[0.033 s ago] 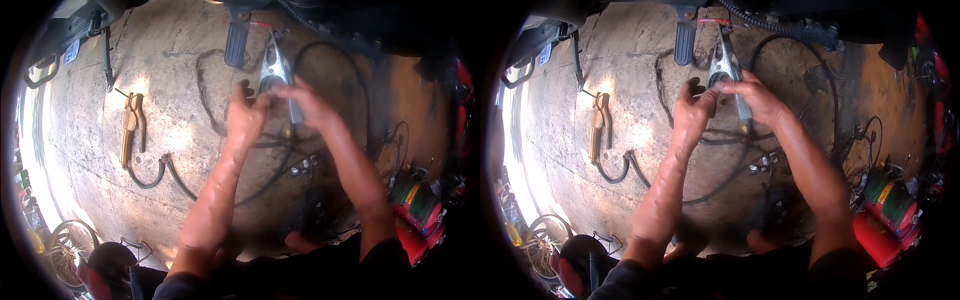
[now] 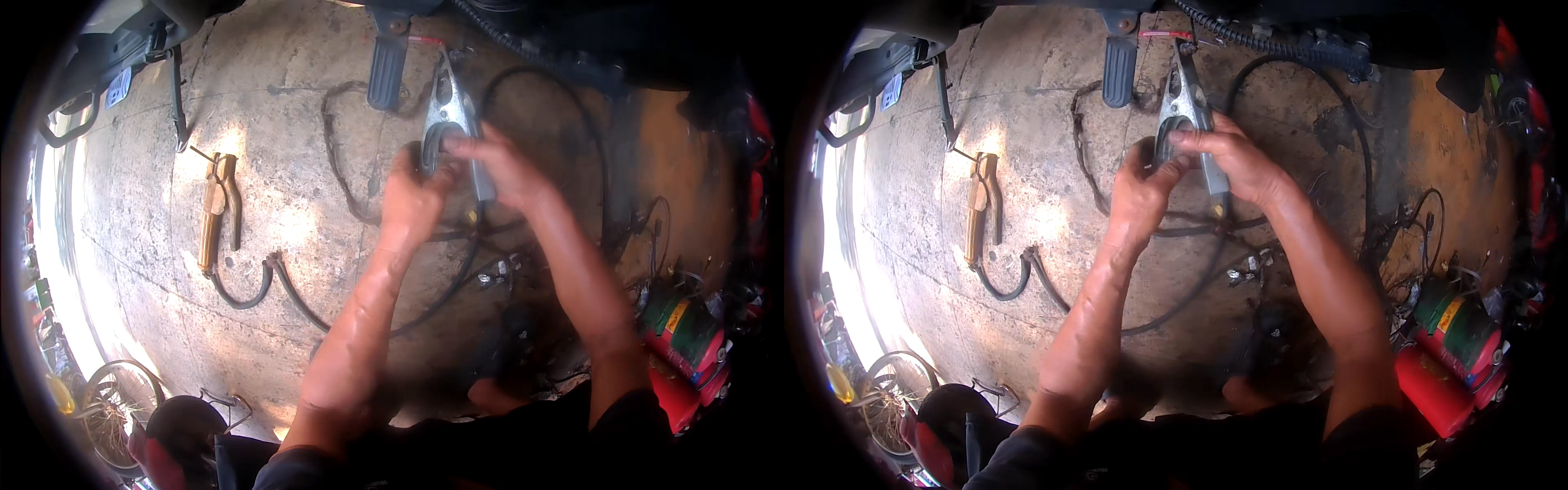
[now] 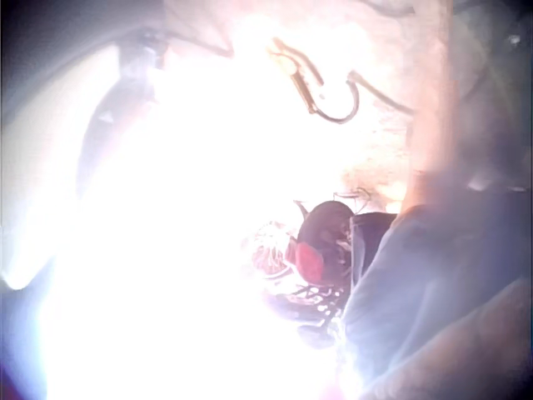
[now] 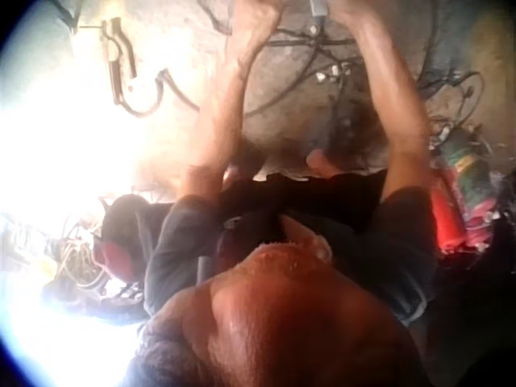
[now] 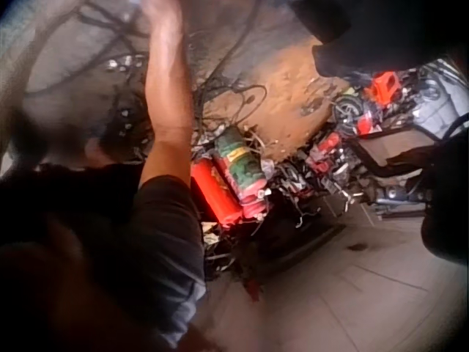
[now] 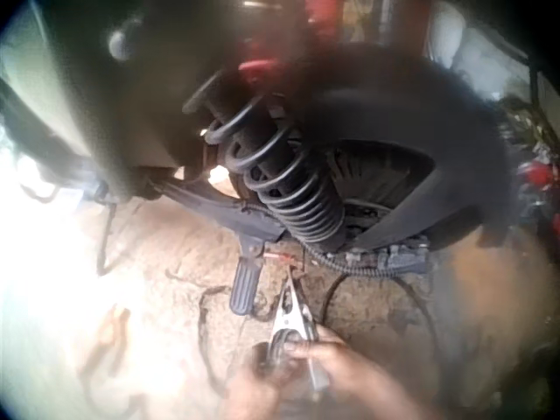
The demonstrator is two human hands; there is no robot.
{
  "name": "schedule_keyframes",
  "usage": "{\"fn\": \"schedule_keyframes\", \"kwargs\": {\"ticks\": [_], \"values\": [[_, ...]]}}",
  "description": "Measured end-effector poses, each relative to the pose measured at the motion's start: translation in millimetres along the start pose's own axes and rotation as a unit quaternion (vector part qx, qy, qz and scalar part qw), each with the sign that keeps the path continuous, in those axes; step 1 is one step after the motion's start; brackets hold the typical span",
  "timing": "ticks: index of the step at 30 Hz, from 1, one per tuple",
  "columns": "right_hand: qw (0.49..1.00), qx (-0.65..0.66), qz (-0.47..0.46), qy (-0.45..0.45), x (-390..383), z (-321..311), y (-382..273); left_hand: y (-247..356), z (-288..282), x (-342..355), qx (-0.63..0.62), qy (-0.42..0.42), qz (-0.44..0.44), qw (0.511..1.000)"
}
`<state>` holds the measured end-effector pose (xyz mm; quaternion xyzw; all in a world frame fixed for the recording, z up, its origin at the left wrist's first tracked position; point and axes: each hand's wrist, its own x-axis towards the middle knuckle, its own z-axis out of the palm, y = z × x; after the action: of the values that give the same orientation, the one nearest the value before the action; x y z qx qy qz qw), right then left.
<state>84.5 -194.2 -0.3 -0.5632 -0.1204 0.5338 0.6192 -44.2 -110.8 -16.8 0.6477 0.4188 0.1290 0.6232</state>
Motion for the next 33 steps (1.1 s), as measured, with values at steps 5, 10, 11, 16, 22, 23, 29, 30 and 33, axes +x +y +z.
{"fn": "schedule_keyframes", "kwargs": {"ticks": [5, 10, 11, 16, 22, 23, 29, 30, 33], "values": [[0.998, 0.057, 0.032, -0.011, -1.6, -0.2, -8.2, -10.4, 27.3, -0.9, -0.083, -0.033, -0.024, 0.996], [0.997, -0.040, 0.063, -0.015, 8.7, -2.2, -12.8, -20.5, 31.4, 9.2, -0.047, -0.009, 0.032, 0.998], [0.997, -0.044, 0.065, -0.018, 11.8, -6.5, -13.0, -22.0, 29.3, 12.5, 0.027, -0.046, 0.045, 0.998], [0.976, -0.216, -0.021, -0.008, 29.3, -37.8, -12.1, -37.4, 0.9, 39.8, 0.103, -0.041, 0.062, 0.992], [0.954, -0.293, -0.057, 0.033, 25.7, -19.7, -16.6, -13.4, -21.5, 60.7, -0.044, 0.159, 0.079, 0.983], [0.956, -0.280, -0.073, 0.048, 27.9, -16.2, -18.8, -27.1, -20.9, 77.7, -0.023, 0.164, 0.178, 0.970], [0.952, -0.293, -0.041, 0.076, 31.3, -15.2, -18.0, 8.1, -26.6, 77.5, -0.124, 0.068, 0.095, 0.985], [0.950, -0.303, -0.025, 0.074, 31.7, -17.0, -16.1, 8.4, -27.3, 80.4, -0.123, 0.047, 0.092, 0.987], [0.970, -0.227, -0.036, 0.076, 35.8, -9.1, -11.3, 6.5, -27.2, 80.5, -0.117, 0.034, 0.088, 0.989]]}}
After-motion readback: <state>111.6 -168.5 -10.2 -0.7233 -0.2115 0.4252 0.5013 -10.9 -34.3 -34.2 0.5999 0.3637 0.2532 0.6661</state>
